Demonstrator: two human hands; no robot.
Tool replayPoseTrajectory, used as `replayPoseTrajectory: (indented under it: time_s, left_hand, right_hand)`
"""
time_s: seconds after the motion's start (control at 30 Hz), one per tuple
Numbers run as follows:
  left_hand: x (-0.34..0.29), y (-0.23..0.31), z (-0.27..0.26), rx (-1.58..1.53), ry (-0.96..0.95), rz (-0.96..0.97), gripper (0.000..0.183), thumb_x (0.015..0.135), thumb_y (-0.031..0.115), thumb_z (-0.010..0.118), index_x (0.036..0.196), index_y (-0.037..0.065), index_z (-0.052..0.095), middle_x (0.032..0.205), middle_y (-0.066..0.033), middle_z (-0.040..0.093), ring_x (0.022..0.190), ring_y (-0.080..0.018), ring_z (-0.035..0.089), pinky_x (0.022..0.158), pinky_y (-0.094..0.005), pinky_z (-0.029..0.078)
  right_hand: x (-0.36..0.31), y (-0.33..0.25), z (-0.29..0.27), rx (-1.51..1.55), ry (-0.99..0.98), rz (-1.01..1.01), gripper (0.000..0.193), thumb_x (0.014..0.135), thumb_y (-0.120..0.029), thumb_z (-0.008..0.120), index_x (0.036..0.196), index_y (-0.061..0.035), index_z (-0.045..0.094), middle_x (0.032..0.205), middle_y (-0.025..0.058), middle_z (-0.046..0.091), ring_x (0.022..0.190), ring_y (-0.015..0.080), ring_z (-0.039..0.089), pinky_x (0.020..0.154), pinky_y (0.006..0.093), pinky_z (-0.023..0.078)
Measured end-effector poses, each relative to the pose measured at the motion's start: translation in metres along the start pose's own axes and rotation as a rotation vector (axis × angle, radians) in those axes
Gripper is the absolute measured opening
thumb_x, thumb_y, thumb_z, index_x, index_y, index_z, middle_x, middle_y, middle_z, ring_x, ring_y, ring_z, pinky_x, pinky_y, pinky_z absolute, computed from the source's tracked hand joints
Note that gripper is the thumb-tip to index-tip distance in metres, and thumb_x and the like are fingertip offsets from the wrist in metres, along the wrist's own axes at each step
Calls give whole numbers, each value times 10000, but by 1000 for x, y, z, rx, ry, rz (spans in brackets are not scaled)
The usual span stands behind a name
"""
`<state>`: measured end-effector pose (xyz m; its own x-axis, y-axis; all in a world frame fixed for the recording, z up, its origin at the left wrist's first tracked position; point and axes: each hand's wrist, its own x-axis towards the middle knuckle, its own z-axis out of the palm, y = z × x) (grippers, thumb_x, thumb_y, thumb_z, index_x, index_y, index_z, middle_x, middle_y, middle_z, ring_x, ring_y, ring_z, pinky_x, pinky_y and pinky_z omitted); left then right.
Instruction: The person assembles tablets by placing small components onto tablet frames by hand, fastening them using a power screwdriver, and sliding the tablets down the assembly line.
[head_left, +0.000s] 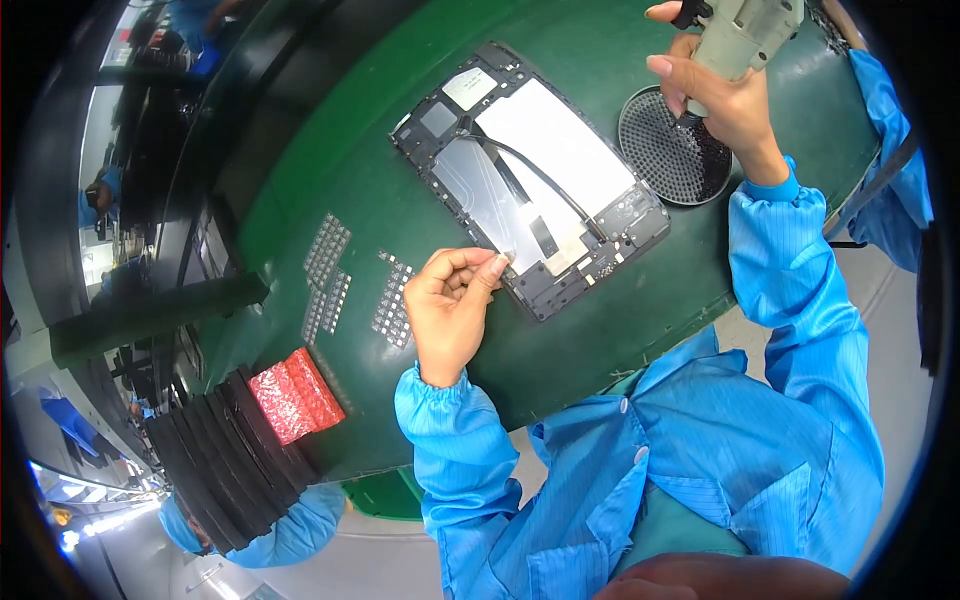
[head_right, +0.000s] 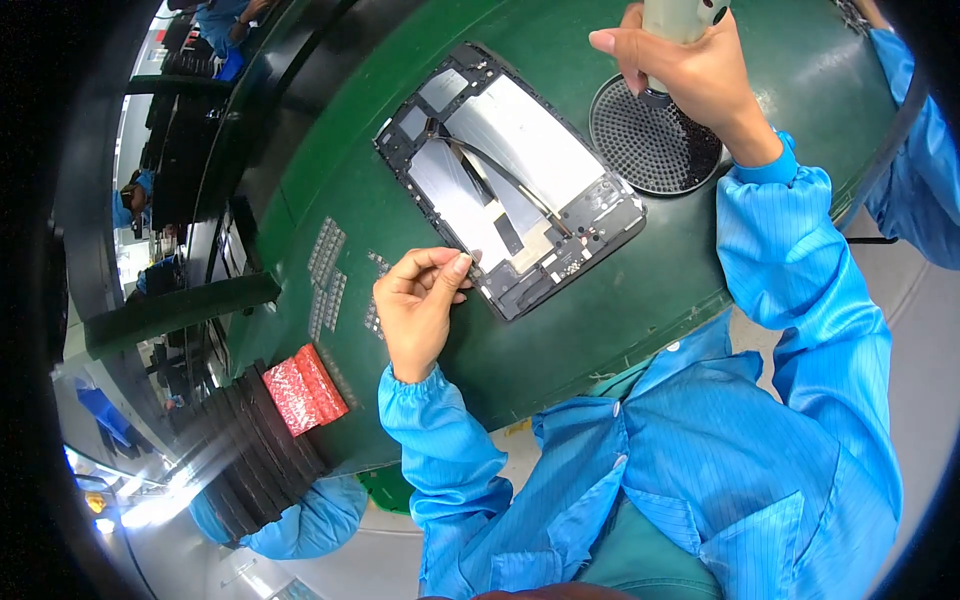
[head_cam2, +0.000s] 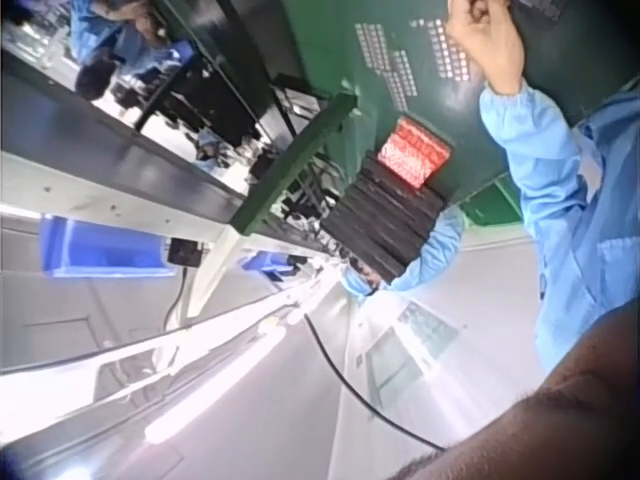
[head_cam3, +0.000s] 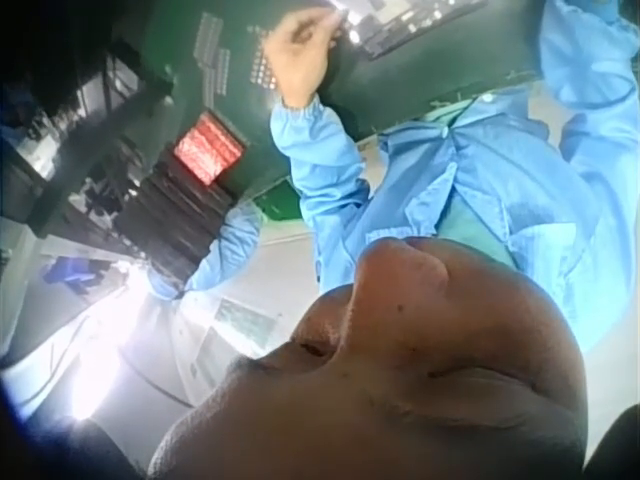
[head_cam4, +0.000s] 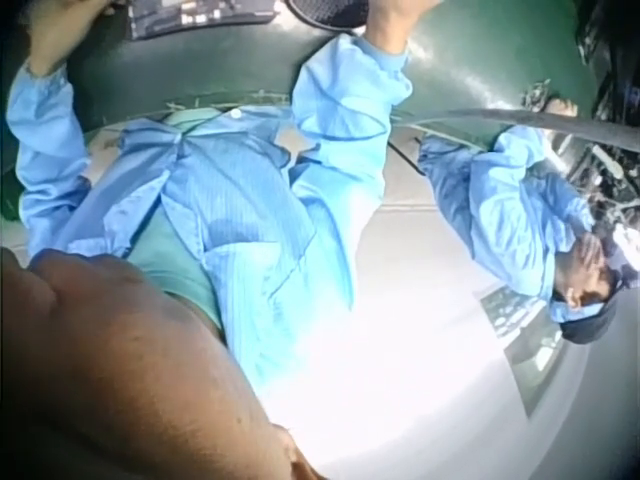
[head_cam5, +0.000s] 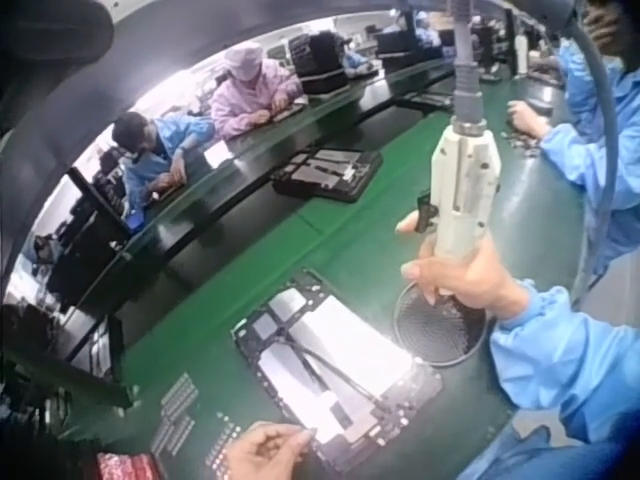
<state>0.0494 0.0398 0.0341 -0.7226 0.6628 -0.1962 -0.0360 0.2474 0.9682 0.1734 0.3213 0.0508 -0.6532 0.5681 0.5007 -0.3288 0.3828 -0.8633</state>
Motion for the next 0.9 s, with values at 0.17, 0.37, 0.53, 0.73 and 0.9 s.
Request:
replayPoseTrajectory:
  time_s: [0.17,0.37,0.53,0.73,0.9]
  left_hand:
    - [2,0,-2,-4,-28,-14,114,795,10,658,888,-22,601,794,-63,651,664,-67,587,554,-175,456]
    - [6,-1,-4,75,-41,-21,152,787,6,663,905,-8,568,801,-83,668,674,-77,610,543,-172,459]
    - [10,-14,5,57,68,122,156,727,2,717,819,-11,592,747,-70,639,638,-80,590,526,-189,454]
    - [5,-19,32,469,265,680,136,699,46,724,811,21,649,730,-81,560,602,-191,574,505,-276,462]
    - [-7,-12,20,869,101,717,241,694,131,728,922,71,675,624,-49,499,567,-199,545,461,-340,428]
  right_hand:
    - [-1,2,-2,3,7,7,398,798,-9,618,1157,67,464,575,12,495,459,83,463,419,215,349]
    - [0,-3,-1,32,11,14,407,789,2,616,1160,70,463,570,14,486,455,90,462,415,225,352]
    - [-5,-14,10,123,29,22,392,770,9,629,1126,75,479,557,25,501,436,95,463,411,230,360]
    - [-19,-52,52,273,-92,47,375,753,3,659,1091,65,509,548,20,527,440,79,482,418,217,379]
    - [-25,-67,97,367,-186,106,379,751,-1,672,1094,47,518,554,7,535,456,64,497,427,209,401]
